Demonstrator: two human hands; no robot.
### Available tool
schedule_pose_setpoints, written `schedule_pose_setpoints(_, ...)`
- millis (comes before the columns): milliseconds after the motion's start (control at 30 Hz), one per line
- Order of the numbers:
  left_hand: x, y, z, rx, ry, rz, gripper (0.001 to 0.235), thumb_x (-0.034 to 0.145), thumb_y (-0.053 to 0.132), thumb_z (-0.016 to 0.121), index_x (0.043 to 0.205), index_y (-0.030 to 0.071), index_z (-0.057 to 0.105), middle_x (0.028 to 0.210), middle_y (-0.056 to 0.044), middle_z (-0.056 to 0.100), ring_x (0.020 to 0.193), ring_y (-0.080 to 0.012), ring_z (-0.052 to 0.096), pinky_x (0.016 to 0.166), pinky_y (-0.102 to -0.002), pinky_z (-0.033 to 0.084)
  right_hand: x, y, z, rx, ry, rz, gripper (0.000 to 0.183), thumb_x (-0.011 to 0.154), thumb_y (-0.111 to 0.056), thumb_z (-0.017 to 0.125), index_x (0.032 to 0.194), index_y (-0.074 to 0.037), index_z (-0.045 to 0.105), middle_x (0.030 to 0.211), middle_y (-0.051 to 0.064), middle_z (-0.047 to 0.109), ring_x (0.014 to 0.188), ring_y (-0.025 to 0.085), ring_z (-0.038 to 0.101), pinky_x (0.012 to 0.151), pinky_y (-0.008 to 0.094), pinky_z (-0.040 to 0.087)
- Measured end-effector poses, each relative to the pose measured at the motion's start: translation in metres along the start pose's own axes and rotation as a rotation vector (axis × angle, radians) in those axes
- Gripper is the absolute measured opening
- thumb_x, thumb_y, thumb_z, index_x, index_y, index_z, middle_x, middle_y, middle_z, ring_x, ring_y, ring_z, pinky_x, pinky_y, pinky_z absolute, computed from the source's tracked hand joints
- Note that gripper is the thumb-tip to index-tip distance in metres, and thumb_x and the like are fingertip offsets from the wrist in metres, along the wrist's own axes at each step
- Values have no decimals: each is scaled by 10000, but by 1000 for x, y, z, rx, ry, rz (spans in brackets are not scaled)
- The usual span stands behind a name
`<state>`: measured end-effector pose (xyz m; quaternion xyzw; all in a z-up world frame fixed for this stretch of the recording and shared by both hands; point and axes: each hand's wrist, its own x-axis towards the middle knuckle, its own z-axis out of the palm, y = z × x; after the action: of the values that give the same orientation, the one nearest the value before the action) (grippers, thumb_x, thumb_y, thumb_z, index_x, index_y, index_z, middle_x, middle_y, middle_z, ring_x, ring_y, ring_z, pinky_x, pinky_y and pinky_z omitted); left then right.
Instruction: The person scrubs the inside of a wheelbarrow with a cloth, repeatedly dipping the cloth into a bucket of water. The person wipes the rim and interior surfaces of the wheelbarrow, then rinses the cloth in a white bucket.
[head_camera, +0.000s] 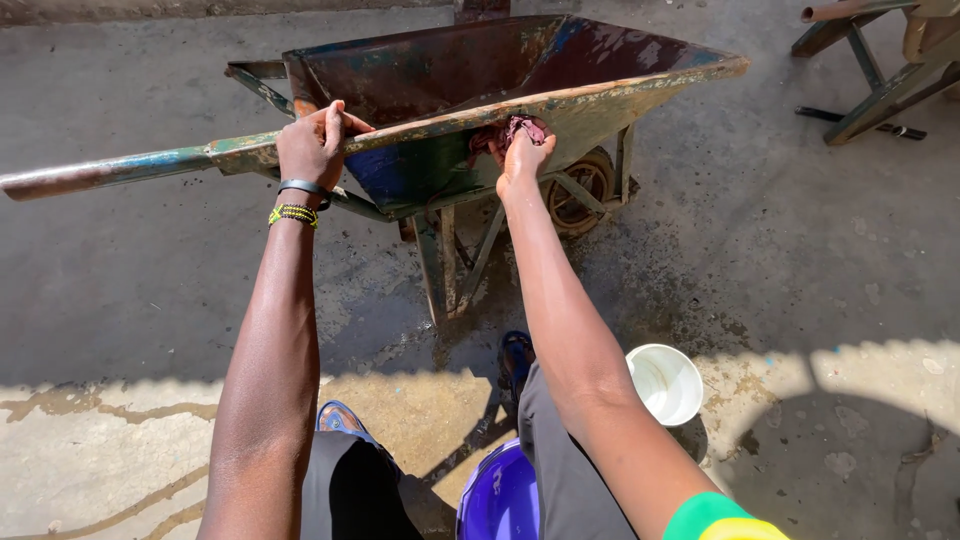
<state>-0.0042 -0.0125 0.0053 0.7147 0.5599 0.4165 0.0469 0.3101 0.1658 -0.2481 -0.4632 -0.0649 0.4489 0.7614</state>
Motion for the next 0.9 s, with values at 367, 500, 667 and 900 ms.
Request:
schedule_pose_setpoints(367,48,16,55,737,-250,-171,720,1177,642,318,835,127,686,782,-192,756,794,-405,745,843,-498,429,-143,-81,15,-126,-196,182,521,956,-118,493,1431,-220,307,1370,150,447,1116,334,589,852,477,640)
schedule_pose_setpoints(500,99,54,79,811,-657,-357,957,1077,844,185,1046,136,828,1115,-183,766,1058,-393,681,981,-562,341,-166,-126,36,-403,-270,208,817,985,-173,520,1674,-195,82,1711,111,194,1520,318,317,1214,513,297)
schedule_pose_setpoints(667,70,86,85,488,-746,-309,1006,1003,808,90,986,28,727,974,-272,711,890,-472,666,773,-574,500,-167,-143,33,-18,-233,385,508,990,-100,502,1447,-112,279,1316,251,562,1052,366,612,794,532,632)
schedule_pose_setpoints(900,92,122,61,452,-1006,-454,1181,831,946,120,1422,39,592,1426,-277,565,1253,-453,562,1050,-566,391,-87,-139,21,416,-151,381,265,1009,-348,465,1017,-140,629,1186,141,636,1016,339,598,858,507,582)
